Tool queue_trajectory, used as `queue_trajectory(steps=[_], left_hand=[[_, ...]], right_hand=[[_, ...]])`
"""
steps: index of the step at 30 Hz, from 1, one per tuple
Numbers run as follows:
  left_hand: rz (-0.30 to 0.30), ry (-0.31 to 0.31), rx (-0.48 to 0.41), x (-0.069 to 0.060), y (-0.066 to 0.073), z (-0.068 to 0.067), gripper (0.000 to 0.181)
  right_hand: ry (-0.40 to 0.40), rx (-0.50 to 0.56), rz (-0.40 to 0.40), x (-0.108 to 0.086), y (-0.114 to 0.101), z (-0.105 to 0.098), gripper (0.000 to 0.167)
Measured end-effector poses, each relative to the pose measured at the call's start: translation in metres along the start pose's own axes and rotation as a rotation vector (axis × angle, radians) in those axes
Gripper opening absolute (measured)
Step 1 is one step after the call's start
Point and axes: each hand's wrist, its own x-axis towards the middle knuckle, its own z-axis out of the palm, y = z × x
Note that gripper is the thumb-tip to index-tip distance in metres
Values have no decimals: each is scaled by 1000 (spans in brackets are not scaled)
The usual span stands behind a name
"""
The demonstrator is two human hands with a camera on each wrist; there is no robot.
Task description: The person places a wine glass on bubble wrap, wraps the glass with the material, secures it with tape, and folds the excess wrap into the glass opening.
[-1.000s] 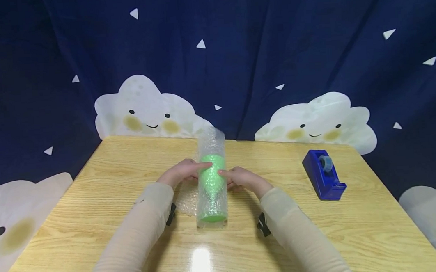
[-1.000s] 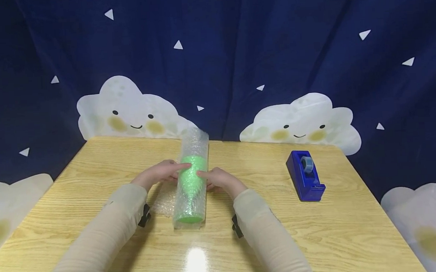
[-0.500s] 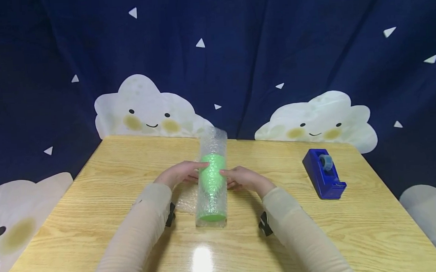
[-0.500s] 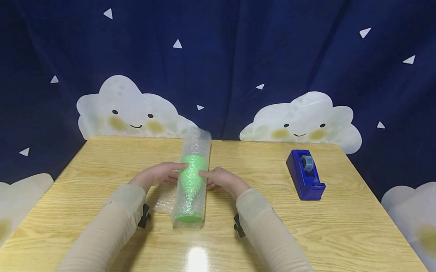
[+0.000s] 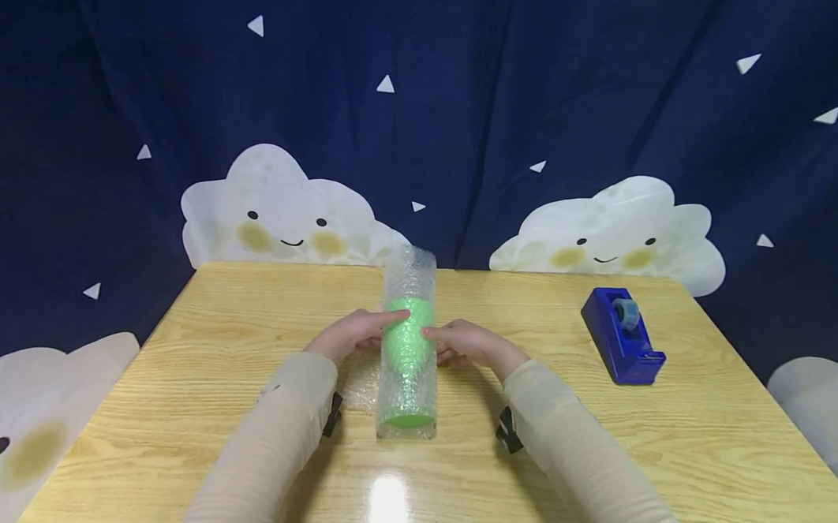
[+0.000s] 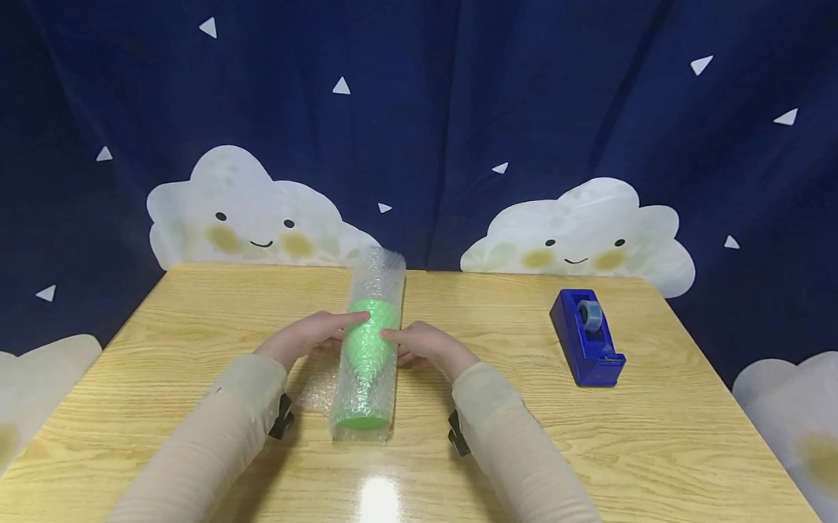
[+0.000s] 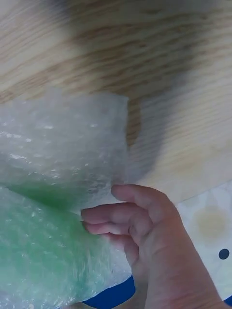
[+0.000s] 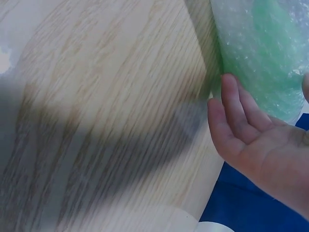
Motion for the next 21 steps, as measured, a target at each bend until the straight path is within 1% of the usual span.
queue_trajectory(steps=[2,7,9,13,17,20,21], left_hand=[[-6,8,-26,1,1,0,93],[-19,37,-58,4,1,-1,94],[-22,37,-70,5,0,-1,92],[-23,12,-95,5,-1,-2,86],[-29,-29,-114,5,0,-3,77],[-28,-56,-97,4,1,-5,73],[-26,-56,-85,4,2,-6,73]], right_hand=[[1,2,-1,0,0,-1,51],[4,6,1,2,2,-3,51],[-1,16,0,2,3,-4,51],[-14,43,-6,3,5,-3,52],[-8,58,-3,4,4,0,52],[2,43,2,3,1,3,51],[6,34,4,3,-1,3,51]])
